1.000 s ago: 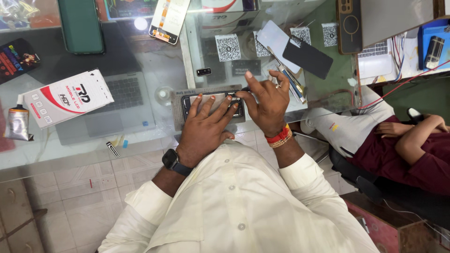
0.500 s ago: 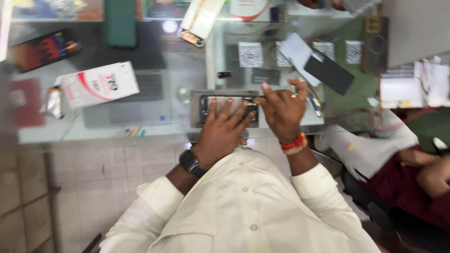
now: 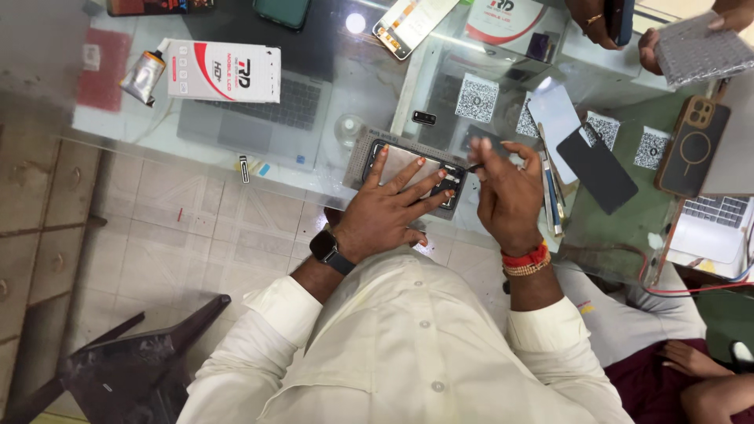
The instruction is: The person disassembles a smartphone, removes the back cover and internal components, then reassembles the device using a screwdriver. The person handles the phone, back cover, and internal parts while working at a glass counter.
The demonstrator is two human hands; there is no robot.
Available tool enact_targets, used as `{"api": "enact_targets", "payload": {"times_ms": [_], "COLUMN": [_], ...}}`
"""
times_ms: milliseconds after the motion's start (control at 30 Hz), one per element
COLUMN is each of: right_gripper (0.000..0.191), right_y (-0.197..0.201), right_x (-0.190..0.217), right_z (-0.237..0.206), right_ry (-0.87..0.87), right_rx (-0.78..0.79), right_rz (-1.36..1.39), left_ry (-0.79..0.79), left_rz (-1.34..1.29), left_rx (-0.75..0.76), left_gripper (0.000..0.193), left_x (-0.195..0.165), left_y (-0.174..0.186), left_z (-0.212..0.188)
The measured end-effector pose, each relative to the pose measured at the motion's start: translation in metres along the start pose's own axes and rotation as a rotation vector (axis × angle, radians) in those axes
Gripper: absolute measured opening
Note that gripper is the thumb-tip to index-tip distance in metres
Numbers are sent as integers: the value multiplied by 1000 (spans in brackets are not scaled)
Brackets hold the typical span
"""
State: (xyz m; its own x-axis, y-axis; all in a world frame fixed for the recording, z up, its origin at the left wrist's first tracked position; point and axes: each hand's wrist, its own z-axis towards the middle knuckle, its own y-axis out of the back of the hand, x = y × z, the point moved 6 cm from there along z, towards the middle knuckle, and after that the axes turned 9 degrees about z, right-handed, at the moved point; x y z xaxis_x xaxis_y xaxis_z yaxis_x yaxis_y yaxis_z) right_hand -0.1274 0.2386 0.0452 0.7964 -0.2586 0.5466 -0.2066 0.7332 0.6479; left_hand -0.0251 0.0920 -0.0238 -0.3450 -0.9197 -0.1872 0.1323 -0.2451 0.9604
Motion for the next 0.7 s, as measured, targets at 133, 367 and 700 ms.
{"api": "enact_targets", "payload": {"times_ms": [133, 367, 700], "right_gripper": [50, 51, 56], "right_y": [5, -8, -12], "right_x": [0, 3, 19], "right_z": [0, -2, -8], "right_ry": [-12, -68, -188], "right_rx": [-8, -103, -233], "right_rz": [-149, -96, -246], "left_ry": [-7, -54, -119], "left_rz": [-15, 71, 37], "left_rx": [-17, -61, -77], "left_gripper": [85, 78, 66], "left_x": [0, -2, 4], "left_y": [3, 16, 10], "left_z": [0, 3, -7]}}
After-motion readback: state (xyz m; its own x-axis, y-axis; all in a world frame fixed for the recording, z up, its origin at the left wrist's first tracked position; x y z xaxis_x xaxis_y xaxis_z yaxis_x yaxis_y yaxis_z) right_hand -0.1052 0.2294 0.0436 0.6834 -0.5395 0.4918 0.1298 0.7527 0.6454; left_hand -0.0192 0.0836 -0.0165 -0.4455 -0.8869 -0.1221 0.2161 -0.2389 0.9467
